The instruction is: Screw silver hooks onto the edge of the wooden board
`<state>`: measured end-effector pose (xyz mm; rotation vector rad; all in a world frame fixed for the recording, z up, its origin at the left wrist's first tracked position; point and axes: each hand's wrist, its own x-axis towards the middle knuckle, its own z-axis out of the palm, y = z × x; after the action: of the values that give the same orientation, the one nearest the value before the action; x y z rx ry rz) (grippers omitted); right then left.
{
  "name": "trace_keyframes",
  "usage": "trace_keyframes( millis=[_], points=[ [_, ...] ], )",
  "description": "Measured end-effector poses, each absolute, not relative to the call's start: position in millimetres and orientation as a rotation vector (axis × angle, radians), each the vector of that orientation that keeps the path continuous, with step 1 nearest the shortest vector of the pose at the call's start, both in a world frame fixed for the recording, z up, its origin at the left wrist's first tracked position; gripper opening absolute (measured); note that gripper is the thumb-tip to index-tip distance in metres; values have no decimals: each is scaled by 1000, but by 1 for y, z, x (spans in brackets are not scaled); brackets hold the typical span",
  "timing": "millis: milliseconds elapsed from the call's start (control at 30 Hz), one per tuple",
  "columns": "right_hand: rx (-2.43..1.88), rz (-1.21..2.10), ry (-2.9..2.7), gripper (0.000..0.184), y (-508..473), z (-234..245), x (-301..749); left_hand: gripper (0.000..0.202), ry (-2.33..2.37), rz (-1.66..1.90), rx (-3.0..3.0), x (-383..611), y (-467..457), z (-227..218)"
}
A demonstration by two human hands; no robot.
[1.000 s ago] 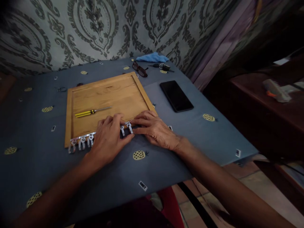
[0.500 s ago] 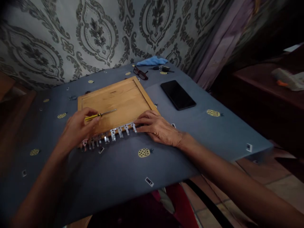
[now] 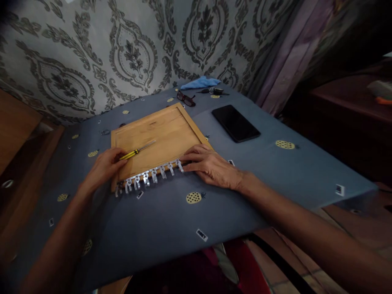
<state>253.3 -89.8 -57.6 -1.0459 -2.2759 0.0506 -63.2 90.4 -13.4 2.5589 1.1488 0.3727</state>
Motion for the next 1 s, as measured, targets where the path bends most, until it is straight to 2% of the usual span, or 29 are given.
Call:
trace_keyframes(
  millis=[133, 300, 467, 567, 733, 900, 1000],
  points=[
    [-1072, 78, -2274, 39, -90, -59, 254, 17, 1140, 485, 2515, -68, 97, -10],
    [-1063, 36, -2265, 36, -90, -59, 254, 28, 1178, 820, 2410, -60, 102, 3],
    [-1044, 44, -2251, 34, -90, -60, 254, 14, 1026, 1365, 2170, -26, 85, 33],
    [-1071, 98, -2251, 35, -90, -62, 255, 16, 788, 1562, 2080, 0, 63, 54],
    [-1082, 110, -2244, 35, -91, -62, 256, 8, 617, 1497, 2170, 33, 26, 68],
    [-1090, 105, -2242, 33, -90, -60, 254, 4, 536, 1297, 2344, 48, 6, 56],
    [-1085, 99, -2234, 32, -90, -60, 253, 4, 502, 1301, 2376, 51, 3, 50]
  ],
)
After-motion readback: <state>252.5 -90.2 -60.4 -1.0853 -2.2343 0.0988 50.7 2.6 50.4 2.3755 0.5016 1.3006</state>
